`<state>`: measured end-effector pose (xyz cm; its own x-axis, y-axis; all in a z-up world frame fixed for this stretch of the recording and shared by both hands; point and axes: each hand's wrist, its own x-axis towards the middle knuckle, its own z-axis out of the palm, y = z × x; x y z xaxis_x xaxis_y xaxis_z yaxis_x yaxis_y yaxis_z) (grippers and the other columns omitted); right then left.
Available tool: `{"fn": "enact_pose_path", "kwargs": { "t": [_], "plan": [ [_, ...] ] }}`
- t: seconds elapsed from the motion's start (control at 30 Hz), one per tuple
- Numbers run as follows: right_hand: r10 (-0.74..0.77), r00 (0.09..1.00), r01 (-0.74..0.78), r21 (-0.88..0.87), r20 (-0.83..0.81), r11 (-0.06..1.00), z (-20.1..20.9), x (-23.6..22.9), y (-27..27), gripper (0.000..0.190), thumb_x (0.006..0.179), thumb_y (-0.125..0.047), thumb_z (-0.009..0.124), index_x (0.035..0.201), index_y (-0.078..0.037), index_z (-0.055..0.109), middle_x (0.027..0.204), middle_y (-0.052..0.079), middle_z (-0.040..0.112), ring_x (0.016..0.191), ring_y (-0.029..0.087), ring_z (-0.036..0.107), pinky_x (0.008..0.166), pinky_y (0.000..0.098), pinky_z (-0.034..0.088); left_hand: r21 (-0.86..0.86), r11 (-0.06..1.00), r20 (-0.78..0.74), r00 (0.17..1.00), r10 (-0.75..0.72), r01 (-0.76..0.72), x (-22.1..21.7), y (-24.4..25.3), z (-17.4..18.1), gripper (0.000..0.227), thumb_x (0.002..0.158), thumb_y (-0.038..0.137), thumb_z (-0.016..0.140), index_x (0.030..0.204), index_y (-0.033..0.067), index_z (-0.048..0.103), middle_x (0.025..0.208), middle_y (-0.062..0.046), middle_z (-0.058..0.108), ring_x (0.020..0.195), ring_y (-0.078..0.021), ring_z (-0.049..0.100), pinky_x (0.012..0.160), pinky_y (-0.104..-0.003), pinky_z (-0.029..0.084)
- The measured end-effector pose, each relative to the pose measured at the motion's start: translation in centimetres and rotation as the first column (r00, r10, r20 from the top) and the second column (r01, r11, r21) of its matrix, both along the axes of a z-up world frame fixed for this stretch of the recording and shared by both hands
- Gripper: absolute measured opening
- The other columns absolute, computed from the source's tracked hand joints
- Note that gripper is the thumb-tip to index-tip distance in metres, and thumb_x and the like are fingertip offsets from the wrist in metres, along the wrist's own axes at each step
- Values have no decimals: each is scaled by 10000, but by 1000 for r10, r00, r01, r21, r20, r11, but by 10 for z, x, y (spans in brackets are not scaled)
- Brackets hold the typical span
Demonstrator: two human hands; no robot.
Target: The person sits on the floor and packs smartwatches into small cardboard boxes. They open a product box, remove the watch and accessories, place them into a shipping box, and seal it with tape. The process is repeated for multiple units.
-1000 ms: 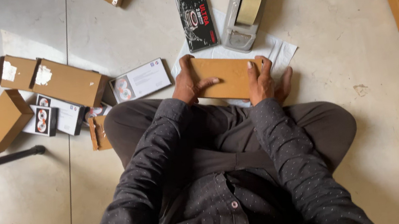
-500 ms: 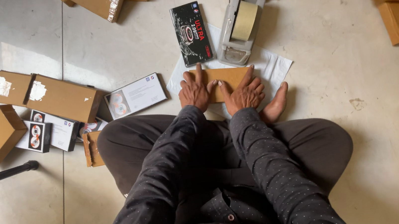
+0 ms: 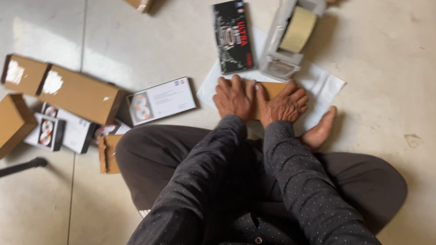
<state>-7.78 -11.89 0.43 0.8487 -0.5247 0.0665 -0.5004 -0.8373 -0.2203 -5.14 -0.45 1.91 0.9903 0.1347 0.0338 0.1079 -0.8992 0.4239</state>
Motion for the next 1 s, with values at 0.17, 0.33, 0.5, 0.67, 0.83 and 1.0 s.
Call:
{"fn": "enact_pose_path", "kwargs": {
  "t": [0.17, 0.33, 0.5, 0.67, 0.83, 1.0],
  "plan": [
    [-1, 995, 5, 49, -98, 999, 0, 0, -1, 569, 1022, -623, 534, 1275, -114, 504, 1185, 205, 500, 1132, 365, 484, 965, 520, 395, 12, 1000, 4, 1000, 20, -20, 0, -8, 1, 457, 967, 530, 562, 1019, 77, 597, 987, -169, 517, 924, -344, 547, 770, -488, 444],
    [25, 998, -23, 38, -51, 999, 18, 8, 4, 657, 972, -671, 578, 1265, -86, 514, 1138, 239, 485, 1084, 397, 467, 912, 531, 372, -43, 999, -40, 999, -6, 5, 11, -2, 8, 481, 979, 549, 562, 1047, 74, 601, 1027, -161, 518, 937, -345, 552, 757, -486, 452],
    [45, 998, -44, 14, -35, 999, 16, 6, 3, 460, 993, -466, 564, 1239, -78, 531, 1143, 246, 489, 1092, 394, 479, 901, 539, 389, -72, 997, -57, 998, -28, 24, 15, 3, -4, 469, 965, 519, 539, 1012, 58, 609, 1002, -174, 562, 868, -359, 605, 689, -488, 494],
    [-2, 999, 0, 47, 44, 999, 8, 13, 2, 221, 1036, -258, 564, 1227, -148, 559, 1190, 195, 512, 1140, 357, 501, 928, 520, 405, -58, 997, -103, 993, -56, 51, 41, 16, -16, 467, 1041, 491, 474, 966, 53, 619, 1010, -174, 640, 824, -393, 683, 695, -525, 530],
    [-92, 995, 83, 148, 51, 986, -6, 5, -5, 221, 1030, -259, 540, 1225, -162, 574, 1247, 149, 537, 1180, 349, 513, 944, 523, 416, -97, 995, -85, 996, -4, -4, 39, 20, -26, 461, 1051, 485, 461, 955, 64, 621, 1004, -163, 659, 829, -411, 679, 718, -529, 521],
    [-271, 957, 233, 276, 107, 932, -6, 17, -15, 542, 958, -542, 611, 1229, -75, 566, 1199, 180, 585, 1124, 349, 532, 916, 491, 437, -155, 906, -102, 919, 382, -394, 19, 9, -27, 518, 999, 530, 552, 957, 20, 631, 957, -199, 634, 928, -399, 621, 820, -520, 486]
  ]
}}
